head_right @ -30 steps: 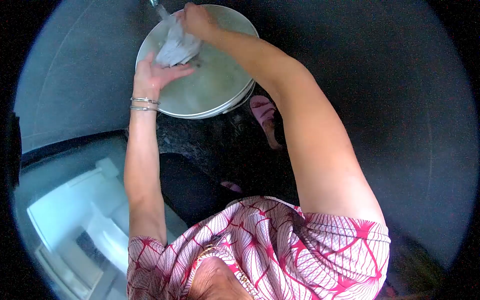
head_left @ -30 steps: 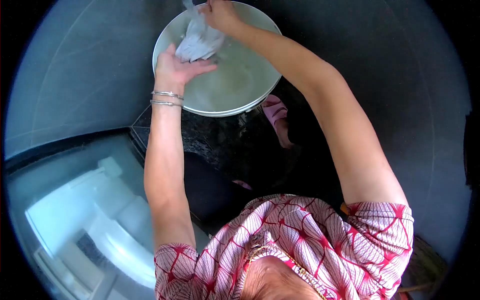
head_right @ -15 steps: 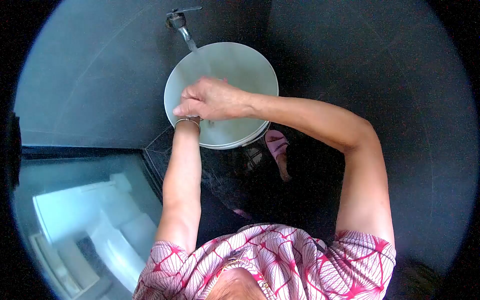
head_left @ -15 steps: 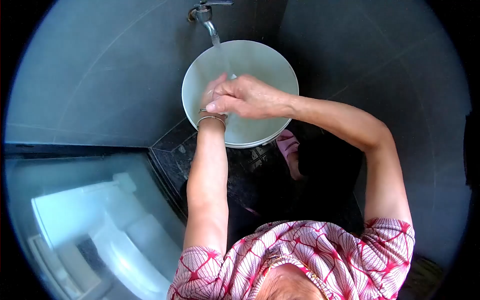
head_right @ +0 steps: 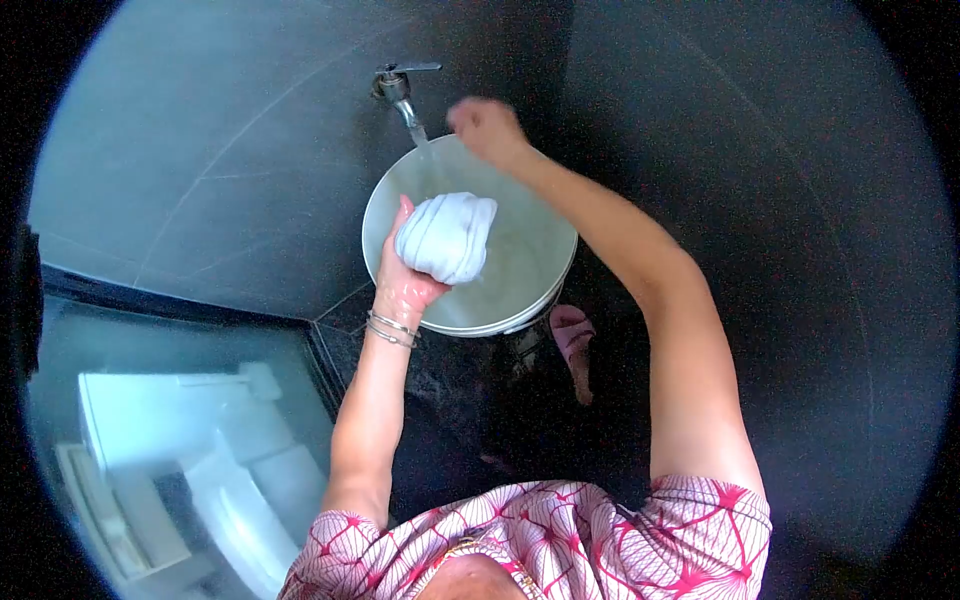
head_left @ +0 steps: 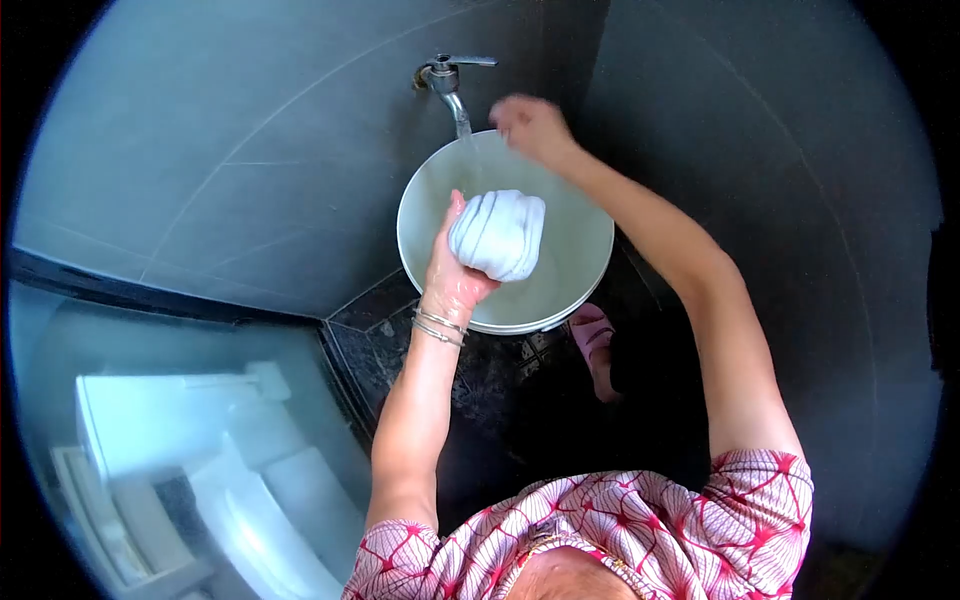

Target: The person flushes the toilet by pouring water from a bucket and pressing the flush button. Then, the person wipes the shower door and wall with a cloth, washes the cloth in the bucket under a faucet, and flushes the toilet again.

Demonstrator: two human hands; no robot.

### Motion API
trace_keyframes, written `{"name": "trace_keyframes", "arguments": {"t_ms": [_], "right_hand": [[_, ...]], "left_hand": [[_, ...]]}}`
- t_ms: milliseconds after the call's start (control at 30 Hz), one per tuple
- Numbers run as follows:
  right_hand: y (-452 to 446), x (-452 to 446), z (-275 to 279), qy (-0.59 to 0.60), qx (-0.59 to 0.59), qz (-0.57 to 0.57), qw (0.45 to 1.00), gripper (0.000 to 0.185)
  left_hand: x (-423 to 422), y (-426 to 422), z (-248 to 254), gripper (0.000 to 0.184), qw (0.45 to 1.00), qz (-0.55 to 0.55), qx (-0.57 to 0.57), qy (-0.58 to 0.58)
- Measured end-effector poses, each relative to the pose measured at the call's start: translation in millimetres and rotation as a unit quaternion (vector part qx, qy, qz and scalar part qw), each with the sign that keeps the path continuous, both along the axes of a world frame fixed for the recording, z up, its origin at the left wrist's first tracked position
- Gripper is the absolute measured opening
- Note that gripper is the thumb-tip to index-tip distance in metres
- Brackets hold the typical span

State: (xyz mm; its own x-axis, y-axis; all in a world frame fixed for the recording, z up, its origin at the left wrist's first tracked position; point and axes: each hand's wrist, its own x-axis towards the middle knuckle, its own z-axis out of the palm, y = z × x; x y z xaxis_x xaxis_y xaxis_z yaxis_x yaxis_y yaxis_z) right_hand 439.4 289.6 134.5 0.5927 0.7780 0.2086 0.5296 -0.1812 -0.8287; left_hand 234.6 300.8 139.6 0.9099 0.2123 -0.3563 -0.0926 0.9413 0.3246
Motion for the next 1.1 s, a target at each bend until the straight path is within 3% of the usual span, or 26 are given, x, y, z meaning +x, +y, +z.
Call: {"name": "trace_keyframes", "arguments": {"t_ms": [33,100,133,200,400,533,667,700,733,800,900,933,1000,1033,1100], "right_hand": [[2.7,3.7,8.3,0.007,0.154,-0.068,0.986,0.028],[-5.9,-4.1,66.9,-0.165,0.179,-0.104,0.964,0.036],[-0.4,2.9,75.5,-0.257,0.090,-0.082,0.959,0.038],[4.6,-12.6,97.5,-0.323,-0.101,-0.068,0.939,0.037],[4.9,-39.3,110.7,-0.421,-0.167,-0.091,0.887,0.035],[9.9,-56.8,111.0,-0.413,-0.159,-0.054,0.895,0.036],[10.9,-44.1,89.0,-0.426,-0.059,-0.126,0.894,0.041],[-0.6,-25.8,79.6,-0.225,-0.045,-0.010,0.973,0.042],[-10.9,-6.2,71.1,-0.012,-0.025,0.107,0.994,0.050],[-24.6,27.3,16.7,0.118,-0.110,0.113,0.980,0.057],[-43.7,18.5,-69.0,0.255,-0.148,0.189,0.937,0.076],[-36.1,8.8,-73.6,0.254,-0.157,0.194,0.934,0.076],[-19.6,2.4,-89.7,0.360,-0.134,0.298,0.874,0.072],[-32.4,-42.1,-84.5,0.354,-0.134,0.293,0.878,0.072],[-29.3,-61.7,-69.8,0.583,-0.041,0.284,0.760,0.066]], "left_hand": [[-1.5,1.1,-5.4,0.045,1.000,0.013,-0.022,-0.014],[-2.6,-1.2,-10.9,0.044,0.998,0.026,-0.050,-0.023],[-1.1,-3.5,-10.3,0.041,0.996,0.067,-0.062,0.024],[-0.5,-2.6,-9.6,0.039,0.989,0.109,-0.073,0.071],[-5.1,-2.6,-16.1,0.037,0.985,0.147,-0.074,0.054],[-2.2,-1.5,-21.8,0.037,0.982,0.157,-0.074,0.068],[12.6,-9.3,-29.1,0.036,0.981,0.160,-0.104,0.028],[13.1,-7.1,-44.2,0.032,0.980,0.147,-0.128,-0.030],[13.9,-10.9,-42.2,0.032,0.980,0.148,-0.132,-0.027],[22.5,-12.0,-31.5,0.030,0.977,0.165,-0.128,-0.045],[30.7,-10.1,-32.3,0.032,0.972,0.160,-0.137,-0.103],[28.4,-5.9,-30.4,0.035,0.966,0.161,-0.154,-0.131],[33.8,-2.4,-45.2,0.041,0.963,0.154,-0.136,-0.177],[1.9,-15.6,-49.6,0.041,0.956,0.146,-0.145,-0.209],[6.2,-21.0,-50.2,0.042,0.937,0.178,-0.213,-0.214]]}}
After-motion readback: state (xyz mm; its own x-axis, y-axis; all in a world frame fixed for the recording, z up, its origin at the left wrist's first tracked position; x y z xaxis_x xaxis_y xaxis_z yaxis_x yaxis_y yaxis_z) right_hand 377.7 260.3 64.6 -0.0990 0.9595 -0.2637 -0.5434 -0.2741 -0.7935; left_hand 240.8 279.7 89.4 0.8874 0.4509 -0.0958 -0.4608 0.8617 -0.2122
